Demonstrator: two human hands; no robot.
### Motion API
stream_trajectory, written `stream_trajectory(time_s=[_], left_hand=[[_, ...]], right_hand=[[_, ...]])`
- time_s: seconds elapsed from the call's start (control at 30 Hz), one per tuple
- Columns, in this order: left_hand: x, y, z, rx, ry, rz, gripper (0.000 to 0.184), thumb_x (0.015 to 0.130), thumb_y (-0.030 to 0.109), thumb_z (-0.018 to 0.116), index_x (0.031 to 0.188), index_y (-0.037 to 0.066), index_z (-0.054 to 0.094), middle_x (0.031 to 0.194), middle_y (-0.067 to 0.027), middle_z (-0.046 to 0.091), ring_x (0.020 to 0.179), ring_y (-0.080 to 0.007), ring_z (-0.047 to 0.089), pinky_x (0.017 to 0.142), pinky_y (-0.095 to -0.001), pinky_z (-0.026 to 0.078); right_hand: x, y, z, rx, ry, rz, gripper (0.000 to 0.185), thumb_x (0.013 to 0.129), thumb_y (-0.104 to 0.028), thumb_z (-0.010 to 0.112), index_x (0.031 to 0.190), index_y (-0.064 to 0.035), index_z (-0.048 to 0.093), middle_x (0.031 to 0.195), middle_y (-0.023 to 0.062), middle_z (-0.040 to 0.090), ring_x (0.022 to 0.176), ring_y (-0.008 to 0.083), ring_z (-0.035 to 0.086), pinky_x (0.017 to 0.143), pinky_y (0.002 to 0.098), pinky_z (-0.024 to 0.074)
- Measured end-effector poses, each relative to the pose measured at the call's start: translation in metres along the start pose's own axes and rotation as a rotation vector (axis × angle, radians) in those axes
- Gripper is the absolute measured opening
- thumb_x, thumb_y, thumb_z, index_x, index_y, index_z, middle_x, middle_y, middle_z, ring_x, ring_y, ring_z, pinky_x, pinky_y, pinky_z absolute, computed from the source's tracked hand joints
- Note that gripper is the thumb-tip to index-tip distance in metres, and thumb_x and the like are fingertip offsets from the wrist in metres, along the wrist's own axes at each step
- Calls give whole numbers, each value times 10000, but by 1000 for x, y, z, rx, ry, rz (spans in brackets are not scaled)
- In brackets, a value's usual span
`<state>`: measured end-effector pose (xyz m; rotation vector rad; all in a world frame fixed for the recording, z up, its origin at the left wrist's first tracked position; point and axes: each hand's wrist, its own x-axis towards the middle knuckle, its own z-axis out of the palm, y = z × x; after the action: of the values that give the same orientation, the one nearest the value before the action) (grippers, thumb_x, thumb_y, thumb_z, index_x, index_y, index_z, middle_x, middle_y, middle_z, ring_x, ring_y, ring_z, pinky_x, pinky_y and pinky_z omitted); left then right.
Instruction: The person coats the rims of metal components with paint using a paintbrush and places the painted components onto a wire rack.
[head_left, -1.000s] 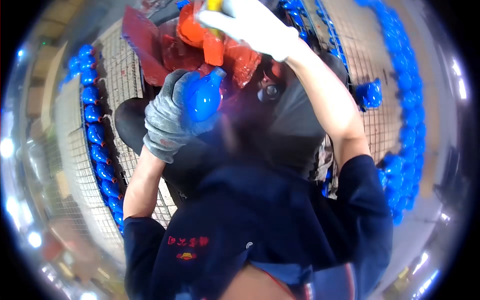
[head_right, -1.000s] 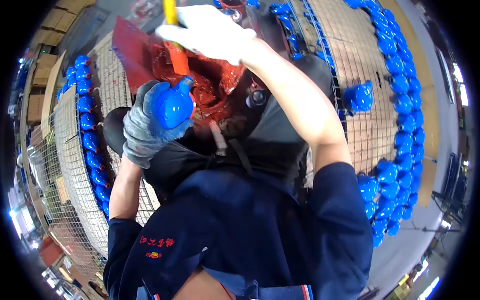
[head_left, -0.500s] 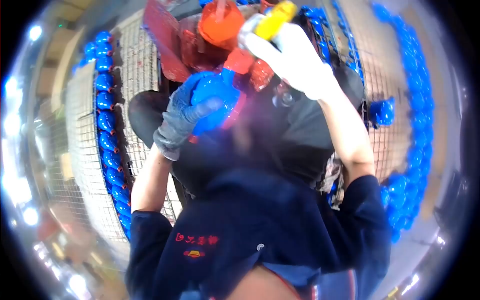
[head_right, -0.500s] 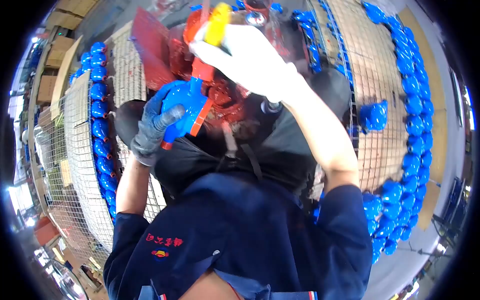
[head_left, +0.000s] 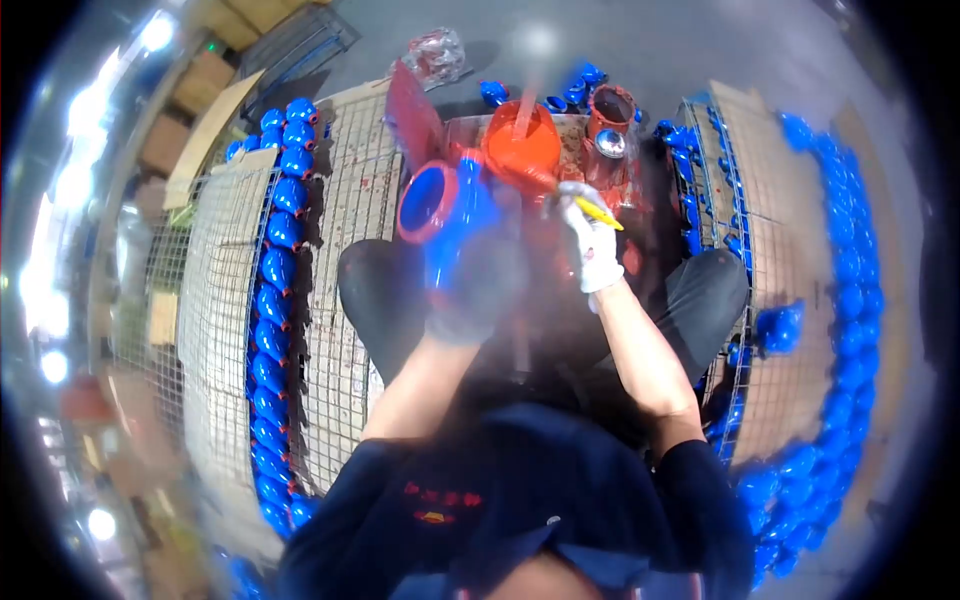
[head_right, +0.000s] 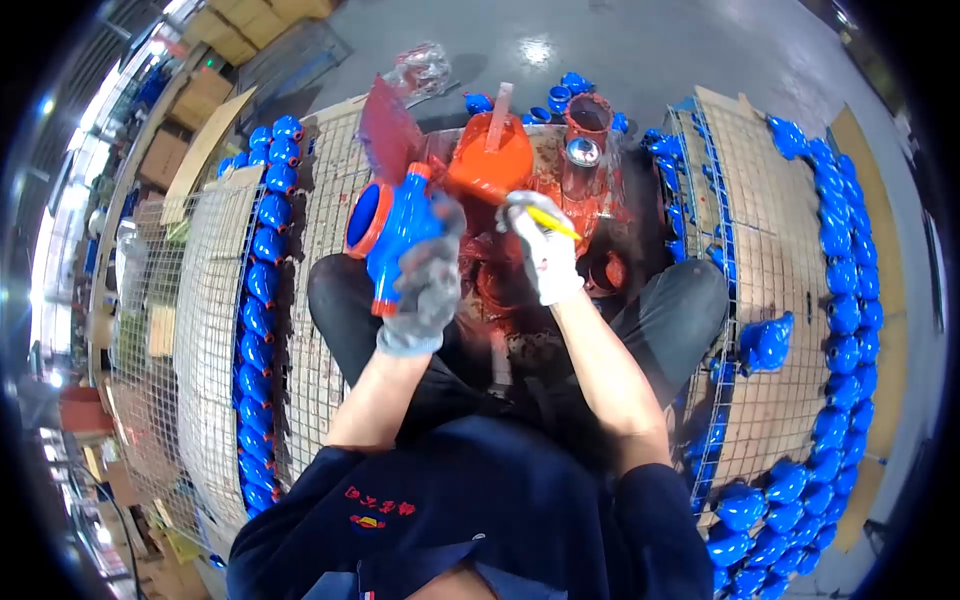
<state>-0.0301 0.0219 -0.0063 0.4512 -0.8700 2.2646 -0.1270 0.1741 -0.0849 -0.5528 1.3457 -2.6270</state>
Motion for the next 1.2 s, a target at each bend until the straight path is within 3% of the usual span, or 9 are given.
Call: stream_trajectory(time_s=[0.17,0.47,0.6,0.7,0.8,0.93,1.0,1.03,1.2], left_hand=[[0,13,43,306,174,716,646,874,244,755,1364,-10,420,1090,-167,527,822,-207,567,670,-280,548],[-85,21,118,435,158,993,954,827,525,771,1440,-65,342,1264,-251,490,982,-306,580,761,-364,573],[-167,-4,143,861,239,1148,951,823,661,712,1457,12,425,1332,-246,559,1084,-346,619,882,-453,565],[-230,-59,138,1308,623,1573,853,881,622,695,1470,56,449,1375,-175,569,1206,-317,586,1079,-481,471],[-354,-104,104,1771,1414,1787,864,813,529,811,1440,40,473,1377,-157,579,1235,-292,584,1085,-426,473],[-407,-204,105,1188,3012,1297,1006,611,500,943,1386,16,521,1282,-183,647,1158,-299,649,997,-394,537],[-423,-220,108,1366,3124,1146,987,572,462,945,1362,25,547,1197,-192,681,1110,-334,668,953,-408,552],[-442,-225,112,1489,3315,789,937,561,406,934,1352,63,565,1200,-184,668,1112,-368,642,965,-446,529],[-457,-230,122,1448,3524,514,791,625,379,897,1308,127,588,1232,-178,632,1161,-391,577,1046,-482,440]], right_hand=[[19,-16,-32,-273,100,-75,264,1016,-152,619,1252,-36,597,996,108,682,850,181,640,803,316,521],[37,-64,-50,-421,228,-101,255,1033,-221,584,1206,-36,615,943,58,674,748,102,570,666,242,447],[64,-54,-94,-614,132,-171,298,1064,-264,511,1203,-19,610,966,60,673,853,154,622,786,294,485],[65,-57,-100,-780,89,-232,258,1055,-190,526,1212,1,599,1013,95,665,881,190,639,814,315,509],[72,-66,-107,-1077,15,-389,228,1046,-116,540,1222,21,587,1060,130,657,910,226,655,842,337,532],[82,-79,-95,-1583,-266,-884,203,1047,-36,531,1230,40,572,1101,164,648,921,260,671,864,349,557],[89,-79,-73,-1558,-219,-693,214,1062,-31,495,1257,38,553,1101,153,653,928,252,672,866,344,554],[96,-75,-68,-1551,-235,-741,221,1070,-51,488,1263,39,547,1100,148,654,926,247,671,866,338,550],[130,-72,-78,-940,-91,-381,342,1085,-229,504,1281,49,541,1078,147,661,938,218,634,913,340,490]])
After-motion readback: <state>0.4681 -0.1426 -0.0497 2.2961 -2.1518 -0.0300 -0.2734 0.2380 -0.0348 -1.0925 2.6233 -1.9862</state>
